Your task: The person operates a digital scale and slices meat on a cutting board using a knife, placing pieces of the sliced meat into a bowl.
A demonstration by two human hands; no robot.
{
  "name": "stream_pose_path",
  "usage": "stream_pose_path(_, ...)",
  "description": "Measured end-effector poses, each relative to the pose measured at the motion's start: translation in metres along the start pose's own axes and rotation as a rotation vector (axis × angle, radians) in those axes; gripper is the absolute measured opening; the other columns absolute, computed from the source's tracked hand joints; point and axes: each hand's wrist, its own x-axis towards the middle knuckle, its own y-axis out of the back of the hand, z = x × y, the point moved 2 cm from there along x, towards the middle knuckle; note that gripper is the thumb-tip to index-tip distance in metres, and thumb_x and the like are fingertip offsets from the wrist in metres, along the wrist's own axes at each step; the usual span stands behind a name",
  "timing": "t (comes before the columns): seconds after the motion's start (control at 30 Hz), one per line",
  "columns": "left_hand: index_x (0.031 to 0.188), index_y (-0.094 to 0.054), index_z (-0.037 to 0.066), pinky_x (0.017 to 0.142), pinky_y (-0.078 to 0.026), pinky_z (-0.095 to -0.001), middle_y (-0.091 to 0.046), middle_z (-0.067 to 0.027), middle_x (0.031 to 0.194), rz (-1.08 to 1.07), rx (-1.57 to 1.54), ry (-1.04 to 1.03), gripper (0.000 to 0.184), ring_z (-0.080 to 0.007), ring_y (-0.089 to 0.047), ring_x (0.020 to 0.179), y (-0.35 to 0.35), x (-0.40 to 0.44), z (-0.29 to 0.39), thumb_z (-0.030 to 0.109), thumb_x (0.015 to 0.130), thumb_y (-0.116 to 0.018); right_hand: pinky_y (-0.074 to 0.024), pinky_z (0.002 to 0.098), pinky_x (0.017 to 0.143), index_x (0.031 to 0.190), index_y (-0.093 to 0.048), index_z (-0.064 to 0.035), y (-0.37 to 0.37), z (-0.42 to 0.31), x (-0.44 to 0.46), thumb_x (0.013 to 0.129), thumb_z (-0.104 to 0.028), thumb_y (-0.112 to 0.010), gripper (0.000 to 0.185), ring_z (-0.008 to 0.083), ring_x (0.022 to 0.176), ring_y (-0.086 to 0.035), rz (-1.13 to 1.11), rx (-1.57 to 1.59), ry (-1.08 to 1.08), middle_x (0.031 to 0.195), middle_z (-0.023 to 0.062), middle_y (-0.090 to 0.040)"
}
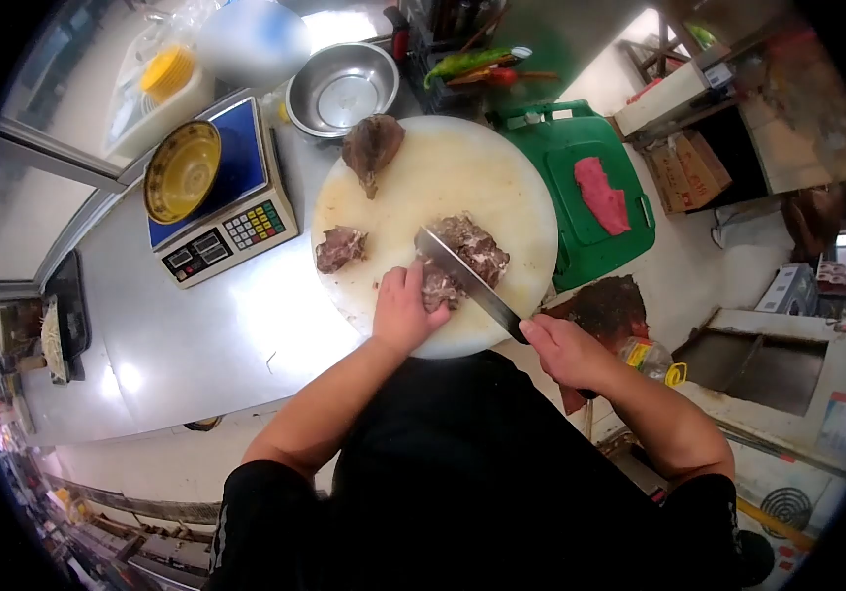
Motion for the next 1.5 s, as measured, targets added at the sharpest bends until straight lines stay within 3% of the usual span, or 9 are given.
stream_pose_path(0.33,0.131,-0.043,-0.002,0.09,-0.045,-0.0475,-0.05,-0.0233,0.105,-0.023,-0.16,0.018,0.078,-0.0414,-0.051,0.101,-0.004,0.002,-0.003,0.025,0.067,-0.077,-0.0477,0.0488,0.075,0.091,-0.058,0.0059,-0.007,-0.011,0.037,0.105,-0.046,-0.041,0.056,0.0446,0.08,-0.062,-0.03,-0.092,0.04,0.082,0.0278,-0.063)
stream_pose_path(0.67,0.128,-0.044,-0.004,0.087,-0.047,-0.0472,-0.05,-0.0238,0.105,-0.04,-0.192,0.033,0.077,-0.0423,-0.052,0.099,-0.007,0.003,-0.008,0.026,0.066,-0.078,-0.0481,0.0519,0.082,0.097,-0.061,0.0057,-0.031,-0.01,0.079,0.103,-0.051,-0.038,0.061,0.0481,0.092,-0.064,0.017,-0.111,-0.001,0.09,0.031,-0.066)
stream_pose_path(0.93,0.127,-0.046,-0.003,0.09,-0.048,-0.0469,-0.052,-0.0244,0.108,-0.077,-0.196,0.052,0.074,-0.043,-0.054,0.101,0.005,0.004,-0.007,0.027,0.066,-0.078,-0.047,0.0496,0.075,0.091,-0.056,0.0045,-0.055,-0.012,0.119,0.102,-0.042,-0.047,0.049,0.0479,0.084,-0.062,0.126,-0.003,0.112,0.081,0.0294,-0.062)
stream_pose_path(1.03,0.128,-0.046,-0.002,0.092,-0.049,-0.0443,-0.055,-0.0221,0.113,-0.117,-0.258,0.186,0.07,-0.0386,-0.057,0.106,0.016,0.004,-0.007,0.022,0.069,-0.075,-0.0481,0.0473,0.074,0.094,-0.057,0.0045,-0.05,-0.007,0.099,0.101,-0.042,-0.049,0.048,0.0457,0.083,-0.063,0.127,-0.025,0.104,0.081,0.0294,-0.062)
stream_pose_path(1.1,0.13,-0.047,-0.001,0.096,-0.048,-0.0396,-0.058,-0.0185,0.12,-0.184,-0.776,0.488,0.069,-0.0299,-0.059,0.114,0.021,0.001,-0.018,0.017,0.069,-0.075,-0.049,0.0481,0.077,0.097,-0.06,0.0045,-0.047,0.012,0.078,0.1,-0.046,-0.049,0.052,0.0458,0.088,-0.064,0.097,-0.071,0.054,0.088,0.0301,-0.064)
stream_pose_path(1.13,0.135,-0.046,0.0,0.098,-0.048,-0.039,-0.059,-0.0158,0.124,-0.221,-0.938,0.539,0.065,-0.0273,-0.06,0.115,0.019,-0.003,-0.027,0.011,0.074,-0.065,-0.0498,0.0489,0.081,0.099,-0.063,0.0045,-0.044,0.023,0.069,0.099,-0.05,-0.049,0.057,0.0459,0.093,-0.064,0.063,-0.122,-0.002,0.095,0.0308,-0.066)
stream_pose_path(1.17,0.135,-0.046,0.0,0.098,-0.048,-0.039,-0.059,-0.0158,0.124,-0.227,-0.934,0.537,0.065,-0.0273,-0.06,0.115,0.021,-0.008,-0.034,0.011,0.074,-0.065,-0.0498,0.0489,0.081,0.099,-0.063,0.0045,-0.037,0.034,0.061,0.099,-0.05,-0.049,0.057,0.0459,0.093,-0.064,0.065,-0.116,-0.003,0.095,0.0308,-0.066)
stream_pose_path(1.23,0.142,-0.043,0.002,0.1,-0.048,-0.041,-0.057,-0.0157,0.13,-0.244,-1.671,0.712,0.068,-0.0299,-0.058,0.118,0.027,-0.015,-0.035,0.008,0.076,-0.055,-0.0505,0.0469,0.081,0.1,-0.066,0.0036,-0.023,0.051,0.049,0.098,-0.049,-0.05,0.055,0.0443,0.093,-0.065,0.082,-0.094,0.002,0.096,0.0286,-0.067)
stream_pose_path(1.5,0.145,-0.041,0.002,0.101,-0.047,-0.0435,-0.053,-0.0166,0.137,-0.288,-1.805,0.663,0.072,-0.0312,-0.055,0.123,0.039,-0.011,-0.027,0.005,0.074,-0.049,-0.0505,0.046,0.074,0.093,-0.066,0.0043,0.02,0.06,0.079,0.096,-0.05,-0.055,0.056,0.0432,0.081,-0.064,0.244,-0.1,0.037,0.085,0.0269,-0.066)
